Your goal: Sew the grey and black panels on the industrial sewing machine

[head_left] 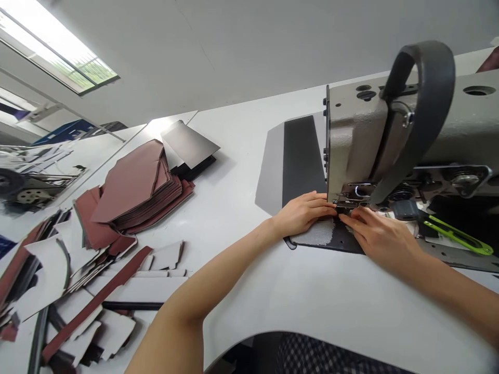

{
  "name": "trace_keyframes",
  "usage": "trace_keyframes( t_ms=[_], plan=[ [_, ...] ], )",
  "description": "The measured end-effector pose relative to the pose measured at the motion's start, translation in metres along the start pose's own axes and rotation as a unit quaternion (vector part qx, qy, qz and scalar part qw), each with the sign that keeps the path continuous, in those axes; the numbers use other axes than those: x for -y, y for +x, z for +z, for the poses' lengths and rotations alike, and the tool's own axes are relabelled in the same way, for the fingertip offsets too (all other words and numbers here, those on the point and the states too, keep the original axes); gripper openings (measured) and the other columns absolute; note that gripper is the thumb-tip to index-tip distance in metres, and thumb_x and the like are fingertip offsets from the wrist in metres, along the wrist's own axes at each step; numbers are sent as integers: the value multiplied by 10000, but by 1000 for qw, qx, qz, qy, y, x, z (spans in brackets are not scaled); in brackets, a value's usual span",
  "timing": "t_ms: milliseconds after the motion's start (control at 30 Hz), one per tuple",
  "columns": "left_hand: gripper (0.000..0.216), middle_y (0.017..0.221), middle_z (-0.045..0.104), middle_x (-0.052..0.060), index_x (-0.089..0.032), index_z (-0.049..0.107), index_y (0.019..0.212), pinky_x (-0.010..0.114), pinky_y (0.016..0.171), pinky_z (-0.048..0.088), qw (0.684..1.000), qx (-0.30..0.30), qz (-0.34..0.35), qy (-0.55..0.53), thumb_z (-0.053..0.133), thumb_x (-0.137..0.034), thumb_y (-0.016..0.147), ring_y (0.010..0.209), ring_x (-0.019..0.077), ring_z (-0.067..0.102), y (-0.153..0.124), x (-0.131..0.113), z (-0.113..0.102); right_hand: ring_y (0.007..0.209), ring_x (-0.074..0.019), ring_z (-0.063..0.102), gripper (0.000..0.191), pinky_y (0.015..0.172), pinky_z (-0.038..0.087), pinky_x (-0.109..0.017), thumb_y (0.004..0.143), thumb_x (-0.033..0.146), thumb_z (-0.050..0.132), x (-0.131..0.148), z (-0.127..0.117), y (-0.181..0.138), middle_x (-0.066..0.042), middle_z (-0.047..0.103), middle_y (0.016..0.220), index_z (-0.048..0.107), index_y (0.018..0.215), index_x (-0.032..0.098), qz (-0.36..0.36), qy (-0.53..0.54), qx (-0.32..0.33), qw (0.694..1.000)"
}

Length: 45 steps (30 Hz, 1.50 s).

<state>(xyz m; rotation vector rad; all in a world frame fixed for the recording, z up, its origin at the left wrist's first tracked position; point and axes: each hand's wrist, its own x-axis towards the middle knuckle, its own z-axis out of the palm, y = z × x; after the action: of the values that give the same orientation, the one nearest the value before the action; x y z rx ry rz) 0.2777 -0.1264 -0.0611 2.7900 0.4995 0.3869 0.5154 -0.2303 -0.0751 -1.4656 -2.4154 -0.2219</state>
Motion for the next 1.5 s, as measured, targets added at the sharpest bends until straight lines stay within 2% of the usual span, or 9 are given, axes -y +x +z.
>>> trace_keyframes(
  t_ms=[367,467,567,667,833,1167,1300,1433,1500],
  plan=[
    [388,1284,693,119,-162,708,1207,363,1113,455,997,-5,56,-50,361,-257,1062,1324,215,553,9,16,-4,838,-167,658,392,631,483,-305,1004,165,384,-6,8,-4,-81,676,1061,689,1248,133,-46,-4,-34,998],
    [395,1284,690,128,-172,713,1208,364,1094,469,997,3,47,-56,362,-283,1064,1322,223,555,10,17,-5,766,-151,641,371,569,445,-300,997,169,408,-7,9,-5,-74,676,1055,701,1223,143,-52,-8,-60,997],
    [396,1313,674,128,-169,712,1213,348,1097,463,997,8,44,-55,362,-277,1063,1331,220,546,11,18,-8,780,-143,644,362,606,458,-287,994,161,417,-7,9,-5,-64,683,1041,703,1215,147,-54,8,-70,996],
    [381,1359,649,102,-200,703,1243,335,1112,446,997,41,61,-38,378,-276,1059,1343,211,534,15,23,-13,782,-148,647,364,610,463,-291,1000,171,407,-6,9,-4,-58,689,1024,713,1194,149,-45,14,-69,996],
    [354,1439,586,74,-282,671,1289,435,1186,357,991,102,86,-4,413,-271,1046,1387,221,484,22,34,-16,793,-159,658,363,578,462,-289,997,195,417,-5,10,-4,-60,694,1069,730,1180,203,-20,27,-53,998],
    [356,1470,553,85,-256,662,1283,428,1180,347,993,81,60,-58,387,-253,1057,1365,201,497,16,34,-12,798,-155,668,350,602,471,-276,996,157,431,-3,5,-2,-66,686,1039,728,1179,186,-16,45,-58,997],
    [342,1418,587,86,-217,668,1250,401,1166,351,998,44,24,-40,386,-240,1059,1345,186,504,9,16,-6,827,-164,672,336,596,461,-275,989,155,450,-3,6,-4,-51,690,1059,717,1187,202,-14,58,-71,996],
    [370,1403,587,75,-223,623,1305,445,1136,373,989,0,-144,44,368,-174,1041,1332,215,502,-1,-36,5,794,-169,670,352,559,452,-290,994,205,433,-6,5,-6,-50,690,1085,697,1226,215,-4,62,-66,996],
    [376,1386,590,79,-232,586,1354,442,1052,435,977,2,-196,89,374,-227,1043,1277,248,528,-3,-60,6,785,-178,672,364,538,449,-300,995,234,415,-7,3,-5,-49,690,1091,698,1225,225,5,63,-44,997]
  ],
)
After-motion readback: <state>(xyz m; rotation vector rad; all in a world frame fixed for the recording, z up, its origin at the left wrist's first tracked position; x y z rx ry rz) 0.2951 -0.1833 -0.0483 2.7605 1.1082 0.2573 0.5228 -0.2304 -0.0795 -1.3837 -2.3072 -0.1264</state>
